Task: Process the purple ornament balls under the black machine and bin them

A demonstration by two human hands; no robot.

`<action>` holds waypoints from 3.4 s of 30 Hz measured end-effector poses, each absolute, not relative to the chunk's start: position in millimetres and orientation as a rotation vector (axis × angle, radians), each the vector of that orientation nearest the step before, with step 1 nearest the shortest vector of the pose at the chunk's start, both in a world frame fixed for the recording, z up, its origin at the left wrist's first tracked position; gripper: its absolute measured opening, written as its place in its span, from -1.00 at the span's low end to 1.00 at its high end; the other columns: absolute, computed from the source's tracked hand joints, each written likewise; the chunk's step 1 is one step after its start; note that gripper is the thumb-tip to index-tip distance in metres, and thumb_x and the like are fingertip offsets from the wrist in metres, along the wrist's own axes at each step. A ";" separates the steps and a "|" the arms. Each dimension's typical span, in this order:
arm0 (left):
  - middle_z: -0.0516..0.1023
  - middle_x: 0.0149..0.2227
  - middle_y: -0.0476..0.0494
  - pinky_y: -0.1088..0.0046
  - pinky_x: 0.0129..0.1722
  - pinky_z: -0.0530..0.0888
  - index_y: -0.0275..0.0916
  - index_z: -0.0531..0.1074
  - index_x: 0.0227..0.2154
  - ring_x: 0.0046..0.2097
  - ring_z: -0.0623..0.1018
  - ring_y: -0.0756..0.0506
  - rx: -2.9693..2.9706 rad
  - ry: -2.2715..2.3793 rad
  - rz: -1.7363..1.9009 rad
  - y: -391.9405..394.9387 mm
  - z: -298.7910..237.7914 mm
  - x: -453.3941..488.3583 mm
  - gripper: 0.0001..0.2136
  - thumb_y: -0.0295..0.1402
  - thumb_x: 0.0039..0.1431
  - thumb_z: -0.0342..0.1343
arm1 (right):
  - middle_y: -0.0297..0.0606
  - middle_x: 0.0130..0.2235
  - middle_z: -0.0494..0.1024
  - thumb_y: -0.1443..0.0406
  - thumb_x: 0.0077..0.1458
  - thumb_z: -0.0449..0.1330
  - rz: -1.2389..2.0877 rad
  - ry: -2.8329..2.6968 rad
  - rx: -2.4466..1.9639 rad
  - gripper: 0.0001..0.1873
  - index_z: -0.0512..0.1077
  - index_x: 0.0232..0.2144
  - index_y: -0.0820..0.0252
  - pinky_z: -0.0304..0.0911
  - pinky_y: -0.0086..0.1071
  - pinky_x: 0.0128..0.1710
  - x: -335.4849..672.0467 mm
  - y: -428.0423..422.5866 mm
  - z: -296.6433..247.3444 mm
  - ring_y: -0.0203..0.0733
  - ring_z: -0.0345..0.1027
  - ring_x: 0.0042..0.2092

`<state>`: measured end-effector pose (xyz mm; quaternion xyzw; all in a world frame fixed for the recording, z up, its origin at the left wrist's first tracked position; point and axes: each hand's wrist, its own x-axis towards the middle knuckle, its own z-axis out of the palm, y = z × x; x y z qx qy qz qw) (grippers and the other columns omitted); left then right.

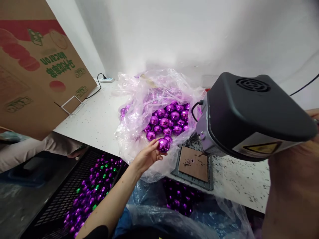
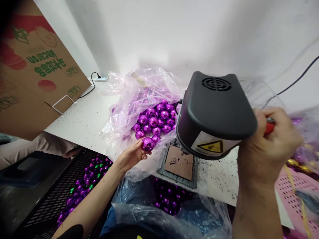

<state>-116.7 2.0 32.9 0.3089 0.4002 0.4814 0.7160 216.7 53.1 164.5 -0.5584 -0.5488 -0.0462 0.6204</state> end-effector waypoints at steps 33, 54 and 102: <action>0.52 0.16 -0.30 0.02 0.27 0.34 -0.21 0.35 0.13 0.21 0.47 -0.31 2.139 1.267 0.874 1.1 -1.7 8.5 -0.61 -0.25 0.31 0.23 | -0.34 -0.46 0.16 0.03 0.29 0.19 0.110 -1.291 -1.127 -0.50 0.33 -0.43 0.39 -0.07 -0.63 -0.39 197.9 40.2 181.5 -0.57 0.00 -0.38; 0.54 0.14 -0.29 -0.16 0.44 0.12 -0.20 0.34 0.13 0.23 0.47 -0.29 2.061 1.261 0.874 0.9 -6.8 13.9 -0.62 -0.35 0.28 0.19 | -0.21 -0.33 0.50 0.30 0.28 0.21 -0.437 -1.419 -0.977 -0.72 0.37 -0.44 0.40 0.30 -0.53 -0.27 187.5 -27.8 100.9 -0.44 0.42 -0.28; 0.53 0.11 -0.24 -0.09 0.43 0.14 -0.19 0.31 0.14 0.19 0.48 -0.26 2.084 1.235 0.906 0.8 -6.4 13.7 -0.61 -0.31 0.30 0.21 | -0.29 -0.39 0.45 0.29 0.26 0.16 -0.409 -1.293 -1.077 -0.80 0.50 -0.29 0.36 0.16 -0.59 -0.42 195.3 -6.5 128.6 -0.48 0.32 -0.42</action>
